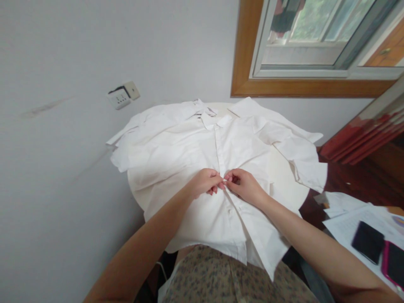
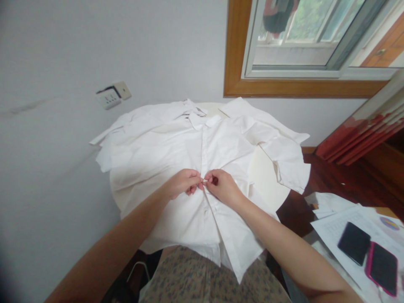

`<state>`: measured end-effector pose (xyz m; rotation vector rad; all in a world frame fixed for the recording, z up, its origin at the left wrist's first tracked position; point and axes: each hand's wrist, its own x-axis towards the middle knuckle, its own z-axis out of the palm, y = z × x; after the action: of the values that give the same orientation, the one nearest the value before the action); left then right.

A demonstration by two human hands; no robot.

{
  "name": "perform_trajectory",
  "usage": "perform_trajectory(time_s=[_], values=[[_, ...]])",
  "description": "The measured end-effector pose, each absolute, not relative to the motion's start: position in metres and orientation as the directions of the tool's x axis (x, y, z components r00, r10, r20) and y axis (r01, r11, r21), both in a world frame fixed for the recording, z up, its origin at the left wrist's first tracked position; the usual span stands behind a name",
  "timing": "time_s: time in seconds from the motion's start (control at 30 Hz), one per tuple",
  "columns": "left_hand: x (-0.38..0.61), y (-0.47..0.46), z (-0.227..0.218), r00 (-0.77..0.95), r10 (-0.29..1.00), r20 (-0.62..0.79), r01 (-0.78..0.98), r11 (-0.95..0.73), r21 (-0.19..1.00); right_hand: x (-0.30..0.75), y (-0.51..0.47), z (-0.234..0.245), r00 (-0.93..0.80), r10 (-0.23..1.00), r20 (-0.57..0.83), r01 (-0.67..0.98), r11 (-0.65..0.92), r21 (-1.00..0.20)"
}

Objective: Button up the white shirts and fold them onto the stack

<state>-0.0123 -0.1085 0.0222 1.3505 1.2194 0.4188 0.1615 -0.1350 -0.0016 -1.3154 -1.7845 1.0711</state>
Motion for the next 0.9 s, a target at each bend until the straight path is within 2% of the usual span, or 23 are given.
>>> perform_trajectory(time_s=[0.1, 0.2, 0.27, 0.37, 0.43, 0.5, 0.6, 0.77, 0.9], values=[[-0.012, -0.109, 0.023, 0.376, 0.831, -0.409, 0.39, 0.258, 0.884, 0.167, -0.134, 0.002, -0.352, 0.932, -0.085, 0.303, 0.028, -0.953], [-0.013, -0.108, 0.022, 0.382, 0.839, -0.387, 0.366, 0.247, 0.897, 0.167, -0.134, 0.004, -0.338, 0.939, -0.055, 0.368, 0.078, -0.926], [-0.014, -0.107, 0.021, 0.385, 0.839, -0.385, 0.341, 0.258, 0.904, 0.163, -0.135, 0.006, -0.327, 0.944, 0.04, 0.531, 0.219, -0.819], [-0.017, -0.106, 0.019, 0.401, 0.818, -0.413, 0.319, 0.298, 0.9, 0.157, -0.138, 0.009, -0.365, 0.92, 0.143, 0.739, 0.379, -0.557], [-0.018, -0.105, 0.018, 0.425, 0.799, -0.426, 0.318, 0.309, 0.896, 0.155, -0.139, 0.01, -0.389, 0.911, 0.137, 0.798, 0.407, -0.445], [-0.02, -0.105, 0.017, 0.441, 0.792, -0.422, 0.321, 0.3, 0.898, 0.155, -0.139, 0.01, -0.415, 0.902, 0.117, 0.816, 0.426, -0.391], [-0.021, -0.104, 0.016, 0.472, 0.79, -0.391, 0.319, 0.26, 0.911, 0.158, -0.136, 0.008, -0.459, 0.88, 0.121, 0.794, 0.467, -0.39], [-0.022, -0.103, 0.017, 0.528, 0.76, -0.378, 0.326, 0.23, 0.917, 0.162, -0.13, 0.002, -0.428, 0.88, 0.208, 0.724, 0.471, -0.503], [-0.021, -0.105, 0.019, 0.523, 0.762, -0.381, 0.396, 0.179, 0.901, 0.16, -0.129, 0.0, -0.391, 0.898, 0.203, 0.695, 0.432, -0.575]])
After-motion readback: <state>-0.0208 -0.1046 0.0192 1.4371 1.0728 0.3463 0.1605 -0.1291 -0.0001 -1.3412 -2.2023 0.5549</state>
